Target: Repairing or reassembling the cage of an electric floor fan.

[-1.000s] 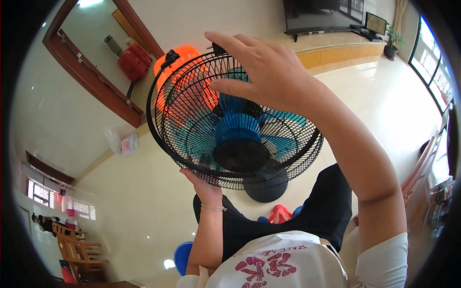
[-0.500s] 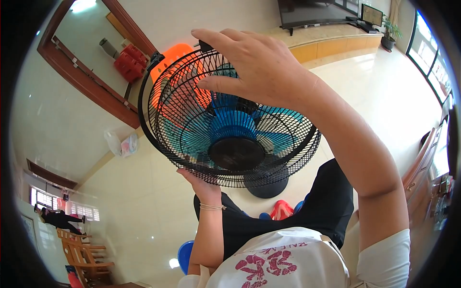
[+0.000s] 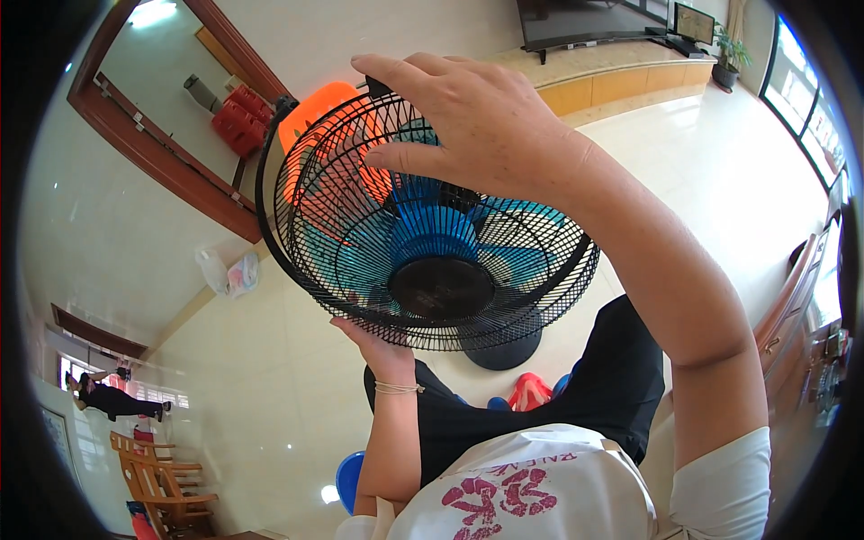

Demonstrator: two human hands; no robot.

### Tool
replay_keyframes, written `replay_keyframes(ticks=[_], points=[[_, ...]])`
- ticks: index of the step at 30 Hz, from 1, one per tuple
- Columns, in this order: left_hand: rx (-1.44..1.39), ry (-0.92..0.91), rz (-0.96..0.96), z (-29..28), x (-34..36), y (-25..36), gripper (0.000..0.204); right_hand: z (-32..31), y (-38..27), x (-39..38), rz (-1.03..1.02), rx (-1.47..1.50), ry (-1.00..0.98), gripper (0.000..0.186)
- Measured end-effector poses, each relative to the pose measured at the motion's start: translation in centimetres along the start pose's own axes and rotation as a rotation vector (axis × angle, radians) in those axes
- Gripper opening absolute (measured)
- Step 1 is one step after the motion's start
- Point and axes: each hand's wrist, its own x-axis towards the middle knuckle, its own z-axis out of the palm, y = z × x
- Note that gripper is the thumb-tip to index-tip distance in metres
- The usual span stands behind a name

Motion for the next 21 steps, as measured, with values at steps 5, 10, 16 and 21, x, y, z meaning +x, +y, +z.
replay_keyframes(ticks=[5,10,16,21], points=[[-0.011,0.002,-0.019,0.54,-0.11,0.06,0.082,0.1,0.34,-0.01,-0.016,-0.008,0.02,0.067],[-0.025,-0.039,-0.015,-0.06,-0.04,-0.01,0.082,-0.02,0.19,-0.03,-0.017,0.001,0.018,0.067],[-0.019,-0.017,0.009,-0.16,-0.13,-0.1,0.081,-0.11,0.17,-0.05,-0.012,0.04,-0.02,0.068],[0.014,0.006,0.021,0.45,-0.1,-0.11,0.084,0.05,0.72,0.09,-0.041,-0.016,0.01,0.068]])
